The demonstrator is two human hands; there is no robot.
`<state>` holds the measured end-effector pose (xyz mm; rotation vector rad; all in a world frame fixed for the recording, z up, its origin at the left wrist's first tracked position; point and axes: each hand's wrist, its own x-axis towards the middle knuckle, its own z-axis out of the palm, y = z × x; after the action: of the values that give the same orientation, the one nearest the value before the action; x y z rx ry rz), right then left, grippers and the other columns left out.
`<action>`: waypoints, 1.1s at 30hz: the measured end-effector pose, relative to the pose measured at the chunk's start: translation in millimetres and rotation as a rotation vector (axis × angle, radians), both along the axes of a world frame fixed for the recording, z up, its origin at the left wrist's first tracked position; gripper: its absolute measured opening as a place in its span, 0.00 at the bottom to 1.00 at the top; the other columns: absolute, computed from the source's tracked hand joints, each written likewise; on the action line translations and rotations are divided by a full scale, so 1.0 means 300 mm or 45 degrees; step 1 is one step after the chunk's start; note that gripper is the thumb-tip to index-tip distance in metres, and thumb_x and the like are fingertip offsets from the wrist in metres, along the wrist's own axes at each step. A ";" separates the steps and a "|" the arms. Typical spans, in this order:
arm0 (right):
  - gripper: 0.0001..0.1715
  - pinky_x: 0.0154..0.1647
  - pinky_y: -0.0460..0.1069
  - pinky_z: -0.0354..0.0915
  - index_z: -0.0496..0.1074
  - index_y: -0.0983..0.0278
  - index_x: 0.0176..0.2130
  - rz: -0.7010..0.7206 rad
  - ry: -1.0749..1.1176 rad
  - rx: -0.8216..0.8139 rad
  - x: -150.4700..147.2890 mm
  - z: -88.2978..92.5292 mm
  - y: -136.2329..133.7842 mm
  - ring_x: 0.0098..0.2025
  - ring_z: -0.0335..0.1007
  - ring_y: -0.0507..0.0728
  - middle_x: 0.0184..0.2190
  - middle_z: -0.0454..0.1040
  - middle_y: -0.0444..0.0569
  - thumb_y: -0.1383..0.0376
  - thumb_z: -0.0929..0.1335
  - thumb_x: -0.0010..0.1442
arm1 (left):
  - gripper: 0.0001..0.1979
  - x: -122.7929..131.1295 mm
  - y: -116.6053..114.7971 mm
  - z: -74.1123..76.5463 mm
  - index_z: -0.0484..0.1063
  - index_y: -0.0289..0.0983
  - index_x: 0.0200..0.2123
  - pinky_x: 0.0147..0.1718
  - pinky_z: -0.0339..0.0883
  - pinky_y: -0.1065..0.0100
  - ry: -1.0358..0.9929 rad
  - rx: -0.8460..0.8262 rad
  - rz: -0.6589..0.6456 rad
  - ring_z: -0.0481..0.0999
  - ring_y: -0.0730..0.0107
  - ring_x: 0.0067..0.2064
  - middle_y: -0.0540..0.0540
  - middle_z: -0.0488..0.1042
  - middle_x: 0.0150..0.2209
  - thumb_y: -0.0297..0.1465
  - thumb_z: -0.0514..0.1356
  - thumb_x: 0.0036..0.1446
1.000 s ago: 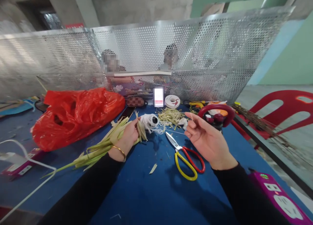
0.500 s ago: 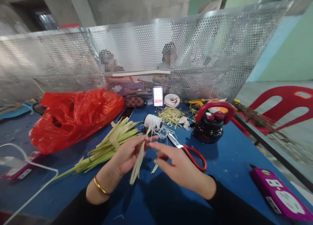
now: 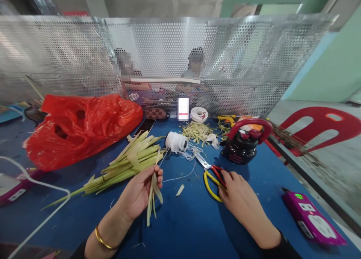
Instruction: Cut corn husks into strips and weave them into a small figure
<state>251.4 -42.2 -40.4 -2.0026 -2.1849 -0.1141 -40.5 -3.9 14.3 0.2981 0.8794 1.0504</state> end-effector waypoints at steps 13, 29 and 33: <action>0.31 0.45 0.59 0.71 0.73 0.62 0.52 -0.154 0.730 -0.413 0.116 0.060 0.025 0.45 0.77 0.71 0.45 0.81 0.57 0.57 0.69 0.48 | 0.05 -0.013 0.008 -0.011 0.72 0.32 0.28 0.25 0.72 0.73 -0.123 0.026 0.006 0.72 0.76 0.24 0.48 0.73 0.26 0.25 0.60 0.57; 0.23 0.15 0.39 0.56 0.67 0.59 0.44 0.149 1.954 -1.160 -0.204 0.192 0.124 0.21 0.54 0.46 0.27 0.62 0.39 0.49 0.72 0.56 | 0.09 -0.011 0.020 -0.022 0.71 0.33 0.27 0.24 0.72 0.74 -0.182 0.084 -0.009 0.71 0.77 0.23 0.48 0.71 0.26 0.24 0.56 0.59; 0.21 0.13 0.39 0.56 0.66 0.61 0.39 0.205 1.938 -1.182 -0.200 0.181 0.135 0.19 0.54 0.45 0.27 0.62 0.39 0.48 0.70 0.59 | 0.09 -0.012 0.017 -0.020 0.71 0.33 0.27 0.24 0.72 0.74 -0.190 0.061 -0.008 0.71 0.78 0.22 0.49 0.71 0.26 0.25 0.57 0.59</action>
<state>191.3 -1.7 14.0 -1.1578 -1.2478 1.9525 -44.2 1.1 8.4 0.2588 0.7196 1.0747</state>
